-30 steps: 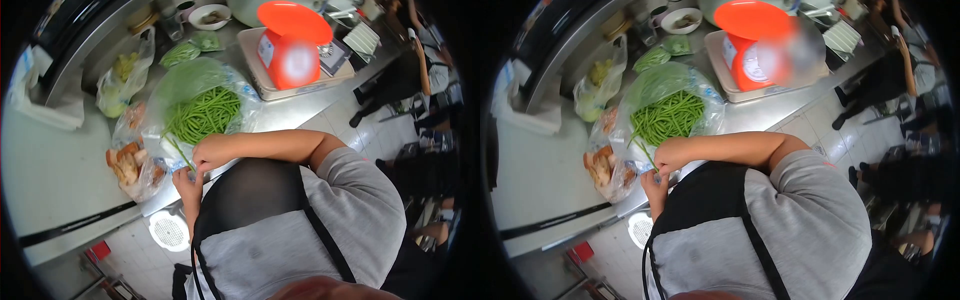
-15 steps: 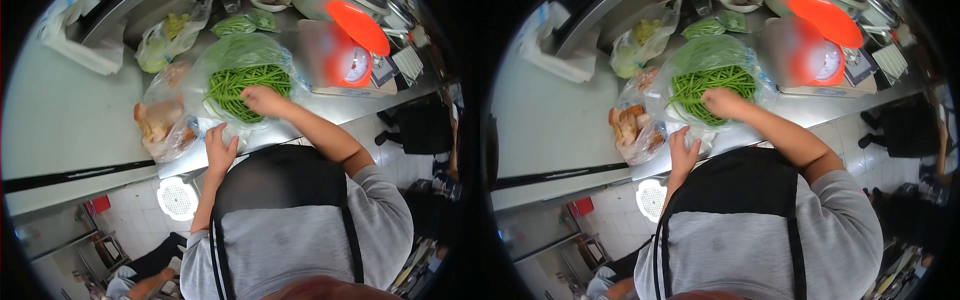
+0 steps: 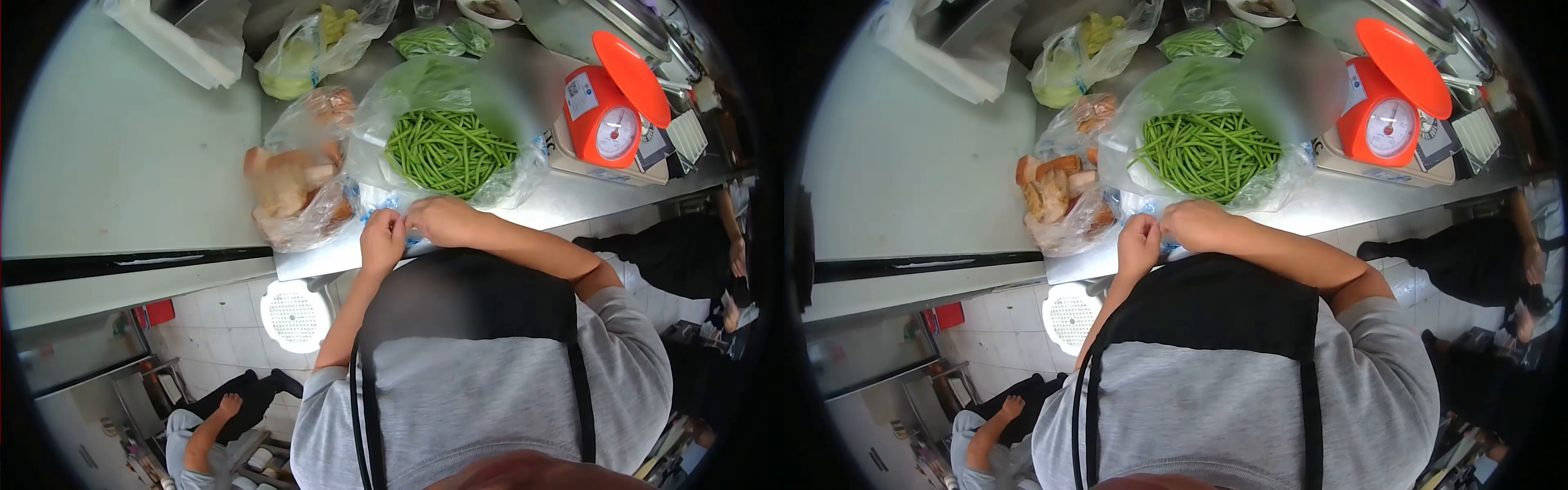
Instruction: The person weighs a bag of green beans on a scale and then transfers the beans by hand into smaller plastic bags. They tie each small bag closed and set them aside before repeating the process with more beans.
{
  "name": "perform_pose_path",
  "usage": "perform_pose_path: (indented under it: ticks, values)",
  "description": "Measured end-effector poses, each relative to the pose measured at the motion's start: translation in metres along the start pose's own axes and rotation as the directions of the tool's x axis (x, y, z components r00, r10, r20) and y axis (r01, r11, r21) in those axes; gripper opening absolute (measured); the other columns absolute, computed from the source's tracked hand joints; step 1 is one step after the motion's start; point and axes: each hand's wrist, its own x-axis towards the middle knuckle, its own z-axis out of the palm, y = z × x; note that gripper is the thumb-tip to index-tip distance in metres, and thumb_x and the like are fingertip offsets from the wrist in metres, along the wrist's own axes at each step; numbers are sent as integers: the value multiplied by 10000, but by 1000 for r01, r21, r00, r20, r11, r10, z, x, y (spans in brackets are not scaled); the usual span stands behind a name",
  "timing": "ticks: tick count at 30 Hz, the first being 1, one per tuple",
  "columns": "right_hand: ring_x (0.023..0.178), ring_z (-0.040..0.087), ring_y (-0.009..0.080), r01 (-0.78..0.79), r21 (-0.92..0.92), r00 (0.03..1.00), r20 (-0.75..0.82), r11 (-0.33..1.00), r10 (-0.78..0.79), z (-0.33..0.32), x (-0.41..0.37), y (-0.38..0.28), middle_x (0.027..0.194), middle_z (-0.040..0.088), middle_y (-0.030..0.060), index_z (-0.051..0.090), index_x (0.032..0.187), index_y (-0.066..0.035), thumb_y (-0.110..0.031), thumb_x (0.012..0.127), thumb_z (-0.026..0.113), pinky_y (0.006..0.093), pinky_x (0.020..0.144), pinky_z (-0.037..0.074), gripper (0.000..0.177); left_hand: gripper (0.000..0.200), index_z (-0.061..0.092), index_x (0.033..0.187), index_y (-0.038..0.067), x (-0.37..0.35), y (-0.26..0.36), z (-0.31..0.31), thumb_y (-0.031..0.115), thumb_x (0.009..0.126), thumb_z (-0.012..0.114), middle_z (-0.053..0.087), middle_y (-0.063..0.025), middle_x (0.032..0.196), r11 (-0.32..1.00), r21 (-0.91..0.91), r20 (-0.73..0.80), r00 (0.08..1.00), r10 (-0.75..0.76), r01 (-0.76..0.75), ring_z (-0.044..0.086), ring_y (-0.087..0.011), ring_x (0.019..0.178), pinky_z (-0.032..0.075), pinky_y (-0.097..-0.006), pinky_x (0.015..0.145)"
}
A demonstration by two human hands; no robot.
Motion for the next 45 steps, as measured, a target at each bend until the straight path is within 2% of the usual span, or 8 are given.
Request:
perform_pose_path:
  ticks: [4,9,13,16,22,28,36,45]
  values:
    - [805,545,276,-94,-104,960,-274,990,63,4,7,0,917,545,88,598,784,-68,-119,700,555,360,677,440,108,107,520,712,11,8,-8,-7,86,788,518,490,-17,605,962,-213,80,985,-154,168,458,-89,535,375,-245,483]
    - [765,533,272,-5,-175,978,-205,985,-31,10,4,4,899,524,76,590,832,-89,-163,695,575,357,667,435,157,123,527,714,39,20,-11,-15,111,811,500,487,22,612,685,-603,195,908,-369,408,416,-36,524,345,-184,466]
    - [756,535,271,-24,67,995,95,997,17,4,-1,10,880,522,73,590,814,-93,-197,699,572,347,647,431,157,109,522,724,34,22,-13,-13,100,809,507,486,22,636,737,-580,196,937,-289,349,411,-39,537,334,-177,483]
    - [808,546,265,-217,124,972,-67,968,226,11,6,3,856,533,90,605,816,-116,-213,731,519,378,643,431,155,102,509,718,19,22,-6,-14,79,800,513,476,12,642,779,-577,195,968,-161,246,411,-52,561,333,-183,506]
    - [823,559,244,-259,-495,956,-6,830,294,27,18,-2,857,538,95,590,868,-97,-175,736,479,370,638,453,189,107,481,716,-10,25,-9,-13,62,787,517,439,-41,638,915,-402,183,982,38,39,411,-93,563,348,-218,520]
    - [741,573,249,-333,-451,942,-200,828,269,30,16,4,845,546,103,598,776,-65,-155,715,484,370,588,461,158,111,481,757,19,25,-19,-13,100,829,506,415,45,620,934,-358,203,977,61,16,355,-26,575,300,-178,501]
    - [710,607,294,-353,-361,934,-77,863,350,22,28,13,797,592,169,613,766,14,-81,662,517,386,544,487,170,104,498,758,14,23,-18,-10,96,822,498,444,29,625,954,-290,151,981,121,-73,385,-44,591,330,-193,520]
    - [744,591,268,-307,-378,948,-203,873,246,31,15,1,850,575,134,617,771,-33,-144,683,526,371,569,475,169,490,423,1055,-56,12,-33,14,148,660,629,488,-153,878,990,-101,159,980,117,-102,484,-257,761,406,-331,687]
